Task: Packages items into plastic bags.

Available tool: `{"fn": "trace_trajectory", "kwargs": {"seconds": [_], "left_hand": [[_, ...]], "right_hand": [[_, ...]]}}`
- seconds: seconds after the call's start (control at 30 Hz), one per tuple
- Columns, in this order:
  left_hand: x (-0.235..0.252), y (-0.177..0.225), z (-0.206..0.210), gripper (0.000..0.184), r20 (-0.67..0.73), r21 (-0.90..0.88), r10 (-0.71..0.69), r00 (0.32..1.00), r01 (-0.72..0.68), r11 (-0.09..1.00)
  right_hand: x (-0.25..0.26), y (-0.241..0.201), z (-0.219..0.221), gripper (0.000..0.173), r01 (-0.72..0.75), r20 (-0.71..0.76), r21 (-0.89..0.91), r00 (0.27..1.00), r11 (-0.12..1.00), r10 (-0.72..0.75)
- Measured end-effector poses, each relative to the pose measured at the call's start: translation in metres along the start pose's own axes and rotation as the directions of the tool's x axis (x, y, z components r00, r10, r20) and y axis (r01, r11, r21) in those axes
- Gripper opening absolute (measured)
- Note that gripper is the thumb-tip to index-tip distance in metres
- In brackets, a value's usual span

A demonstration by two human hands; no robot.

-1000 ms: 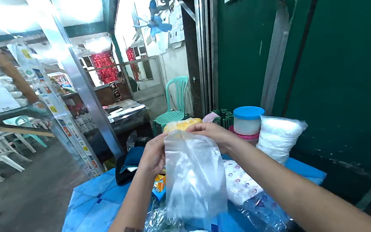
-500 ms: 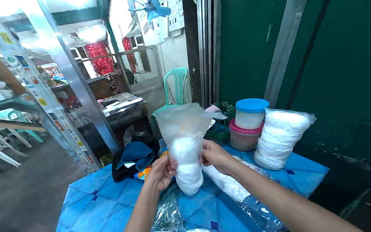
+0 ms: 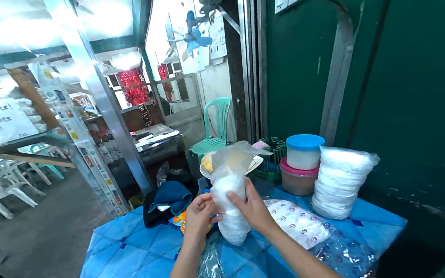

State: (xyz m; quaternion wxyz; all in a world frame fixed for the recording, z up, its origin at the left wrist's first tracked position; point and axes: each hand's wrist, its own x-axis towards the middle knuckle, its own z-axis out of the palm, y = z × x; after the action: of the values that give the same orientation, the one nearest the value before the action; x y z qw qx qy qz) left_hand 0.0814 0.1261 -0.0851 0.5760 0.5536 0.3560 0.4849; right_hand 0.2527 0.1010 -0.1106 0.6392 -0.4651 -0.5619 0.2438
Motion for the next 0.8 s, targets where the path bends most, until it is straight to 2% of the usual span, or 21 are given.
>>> {"fn": "trace_trajectory", "kwargs": {"seconds": [0.07,0.1,0.2,0.23,0.33,0.4,0.47,0.53,0.57,0.67,0.73,0.8], "left_hand": [[0.004,0.005,-0.005,0.028,0.006,0.214,0.149,0.989,-0.147,0.966],[0.004,0.009,-0.007,0.038,0.029,0.255,0.202,0.979,-0.202,0.945],[0.005,0.022,0.000,0.074,0.144,0.242,0.259,0.955,-0.288,0.927],[0.006,0.022,0.005,0.077,0.160,0.229,0.257,0.953,-0.289,0.930],[0.014,0.010,0.017,0.058,0.062,0.310,0.229,0.972,-0.236,0.921],[0.020,-0.001,0.014,0.066,0.062,0.307,0.225,0.972,-0.233,0.923],[0.022,-0.015,0.011,0.080,0.082,0.273,0.224,0.971,-0.238,0.932],[0.023,-0.026,0.013,0.087,0.103,0.249,0.223,0.969,-0.242,0.938],[0.023,-0.028,0.015,0.089,0.117,0.262,0.223,0.968,-0.246,0.933],[0.021,-0.037,0.019,0.089,0.150,0.332,0.214,0.965,-0.253,0.909],[0.020,-0.038,0.017,0.093,0.176,0.330,0.203,0.963,-0.252,0.910],[0.018,-0.031,0.007,0.101,0.285,0.315,0.170,0.943,-0.260,0.913]], "right_hand": [[-0.004,0.014,0.003,0.086,0.015,0.002,-0.060,1.000,0.998,-0.015],[-0.006,0.022,0.003,0.090,0.032,0.010,-0.075,0.999,0.997,-0.031],[-0.013,0.036,0.002,0.102,0.082,0.062,-0.147,0.995,0.986,-0.074],[-0.016,0.039,0.003,0.103,0.110,0.079,-0.171,0.992,0.979,-0.098],[-0.023,0.043,0.003,0.102,0.172,0.095,-0.232,0.984,0.957,-0.154],[-0.024,0.043,-0.004,0.101,0.155,0.136,-0.222,0.983,0.963,-0.126],[-0.021,0.043,-0.017,0.091,0.132,0.170,-0.118,0.979,0.984,-0.111],[-0.012,0.036,-0.023,0.077,0.130,0.120,0.023,0.984,0.991,-0.132],[-0.007,0.026,-0.023,0.077,0.121,0.076,0.052,0.989,0.991,-0.125],[0.003,-0.006,-0.011,0.096,-0.026,-0.003,-0.061,1.000,0.998,0.026],[0.005,-0.009,-0.003,0.095,-0.120,-0.010,-0.104,0.993,0.987,0.120],[-0.001,0.001,0.002,0.086,-0.144,0.005,-0.037,0.990,0.989,0.144]]}}
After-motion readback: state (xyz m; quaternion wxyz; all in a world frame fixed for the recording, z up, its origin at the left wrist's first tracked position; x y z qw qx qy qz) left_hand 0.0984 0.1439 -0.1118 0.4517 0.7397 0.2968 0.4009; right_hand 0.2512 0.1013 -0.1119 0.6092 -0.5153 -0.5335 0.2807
